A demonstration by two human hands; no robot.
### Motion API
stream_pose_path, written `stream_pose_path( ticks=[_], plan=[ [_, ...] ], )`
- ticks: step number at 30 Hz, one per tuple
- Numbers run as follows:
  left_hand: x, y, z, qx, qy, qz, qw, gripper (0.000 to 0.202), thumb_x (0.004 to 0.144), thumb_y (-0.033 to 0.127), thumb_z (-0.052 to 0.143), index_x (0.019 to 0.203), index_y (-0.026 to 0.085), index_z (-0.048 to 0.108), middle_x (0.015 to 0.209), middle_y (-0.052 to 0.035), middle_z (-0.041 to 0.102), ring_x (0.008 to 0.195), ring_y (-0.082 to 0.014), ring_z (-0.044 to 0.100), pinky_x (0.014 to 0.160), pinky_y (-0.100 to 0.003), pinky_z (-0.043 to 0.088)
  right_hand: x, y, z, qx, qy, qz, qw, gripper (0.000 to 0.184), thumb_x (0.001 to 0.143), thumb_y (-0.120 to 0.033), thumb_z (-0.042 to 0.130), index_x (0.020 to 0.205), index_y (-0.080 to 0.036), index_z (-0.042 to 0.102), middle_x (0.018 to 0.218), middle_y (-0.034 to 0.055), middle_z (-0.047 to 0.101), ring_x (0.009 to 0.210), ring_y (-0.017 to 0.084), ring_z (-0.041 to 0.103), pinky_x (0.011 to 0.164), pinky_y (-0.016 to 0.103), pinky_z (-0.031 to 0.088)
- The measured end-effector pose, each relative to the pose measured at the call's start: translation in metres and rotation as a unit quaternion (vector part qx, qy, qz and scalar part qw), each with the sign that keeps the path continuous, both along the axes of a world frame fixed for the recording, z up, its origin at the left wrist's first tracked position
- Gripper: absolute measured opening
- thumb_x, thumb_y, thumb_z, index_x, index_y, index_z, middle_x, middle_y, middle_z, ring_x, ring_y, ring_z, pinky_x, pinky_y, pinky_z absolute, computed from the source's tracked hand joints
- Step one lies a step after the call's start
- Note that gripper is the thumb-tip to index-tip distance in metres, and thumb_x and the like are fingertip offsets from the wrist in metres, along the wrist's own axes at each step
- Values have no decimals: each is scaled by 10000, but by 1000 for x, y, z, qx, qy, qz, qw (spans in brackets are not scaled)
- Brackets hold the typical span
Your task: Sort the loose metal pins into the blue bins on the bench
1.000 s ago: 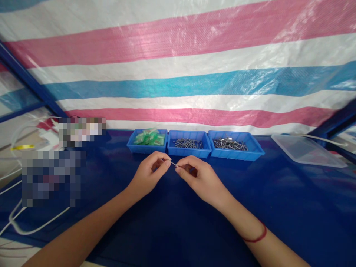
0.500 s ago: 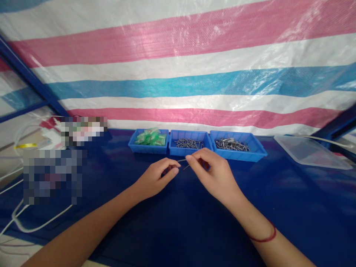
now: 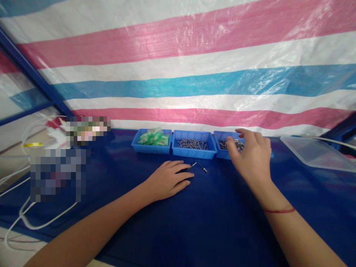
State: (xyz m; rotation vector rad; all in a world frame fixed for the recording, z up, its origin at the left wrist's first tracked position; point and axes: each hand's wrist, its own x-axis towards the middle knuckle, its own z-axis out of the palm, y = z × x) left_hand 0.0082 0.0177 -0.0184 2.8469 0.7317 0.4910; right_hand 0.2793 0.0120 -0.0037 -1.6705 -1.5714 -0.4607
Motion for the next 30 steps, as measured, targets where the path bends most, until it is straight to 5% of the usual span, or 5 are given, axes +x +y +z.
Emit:
stream_pose_path(
  ticks=[11, 18, 25, 30],
  plan=[
    [2, 4, 1, 32, 35, 7, 999, 250, 962, 234, 425, 1002, 165, 663, 1029, -34, 674, 926, -164, 573, 806, -290, 444, -52, -12, 4, -5, -49, 124, 991, 189, 864, -298, 528, 972, -181, 630, 933, 99, 675, 901, 271, 596, 842, 422, 424],
    [4, -7, 0, 63, 1, -4, 998, 353, 969, 372, 368, 1253, 276, 554, 1362, -20, 522, 1187, -236, 459, 888, -378, 401, -66, -20, 7, -11, -50, 171, 984, 164, 875, -278, 529, 955, -183, 636, 951, 90, 669, 924, 260, 593, 842, 407, 449],
    [6, -5, -3, 44, 13, -12, 999, 335, 964, 312, 378, 1164, 175, 610, 1228, -50, 617, 1094, -202, 531, 876, -340, 423, -67, -20, 5, -19, -43, 177, 983, 162, 873, -280, 539, 938, -178, 647, 935, 85, 664, 945, 260, 584, 871, 413, 444],
    [3, -2, -3, 64, -3, 5, 998, 317, 951, 305, 415, 1184, 198, 601, 1298, -68, 563, 1149, -233, 503, 895, -366, 439, -69, -20, 4, -22, -43, 181, 982, 157, 869, -284, 544, 921, -185, 654, 931, 80, 662, 939, 254, 584, 870, 411, 448]
  ],
)
